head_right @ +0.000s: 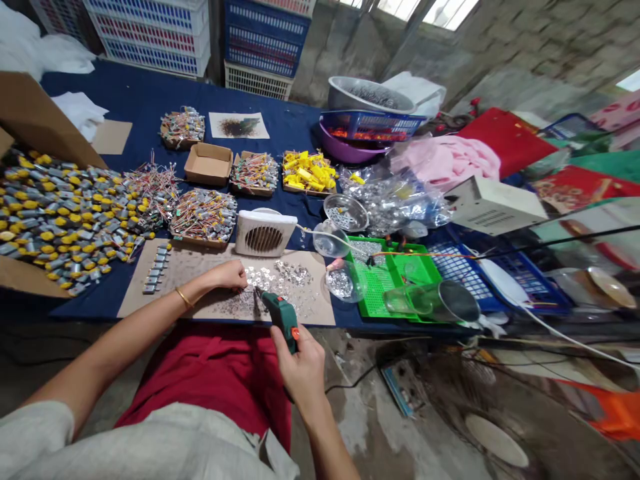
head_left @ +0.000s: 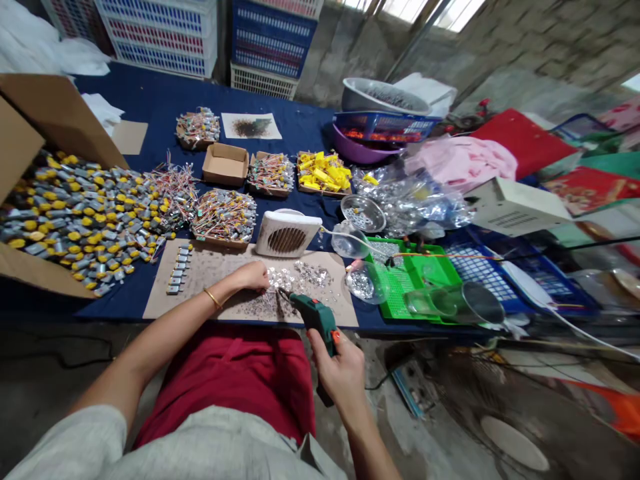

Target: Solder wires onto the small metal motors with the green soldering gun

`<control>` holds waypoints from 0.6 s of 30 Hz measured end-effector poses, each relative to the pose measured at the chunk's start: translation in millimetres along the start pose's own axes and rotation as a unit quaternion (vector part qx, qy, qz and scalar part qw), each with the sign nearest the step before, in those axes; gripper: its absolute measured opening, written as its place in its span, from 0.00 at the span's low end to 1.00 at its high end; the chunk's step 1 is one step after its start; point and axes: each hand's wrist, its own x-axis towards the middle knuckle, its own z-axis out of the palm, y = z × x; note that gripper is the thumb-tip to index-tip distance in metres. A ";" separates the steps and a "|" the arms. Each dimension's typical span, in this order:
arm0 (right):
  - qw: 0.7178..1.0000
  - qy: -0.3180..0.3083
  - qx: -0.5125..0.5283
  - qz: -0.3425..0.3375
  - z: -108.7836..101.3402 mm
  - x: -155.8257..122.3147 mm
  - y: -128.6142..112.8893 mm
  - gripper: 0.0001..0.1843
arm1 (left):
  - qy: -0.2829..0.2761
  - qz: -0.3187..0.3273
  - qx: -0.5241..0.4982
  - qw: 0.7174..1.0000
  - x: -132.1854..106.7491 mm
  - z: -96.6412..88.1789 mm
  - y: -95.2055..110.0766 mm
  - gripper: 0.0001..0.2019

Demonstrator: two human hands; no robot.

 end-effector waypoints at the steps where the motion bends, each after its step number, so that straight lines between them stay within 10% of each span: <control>1: 1.000 0.000 0.002 -0.001 -0.1 -0.2 0.1 0.19 | 0.001 0.000 0.000 1.000 -0.2 -0.2 0.1 0.07; 18: 1.000 0.010 0.014 0.001 1.5 -1.5 3.2 0.19 | 0.001 0.017 -0.011 1.000 1.6 2.0 -4.5 0.07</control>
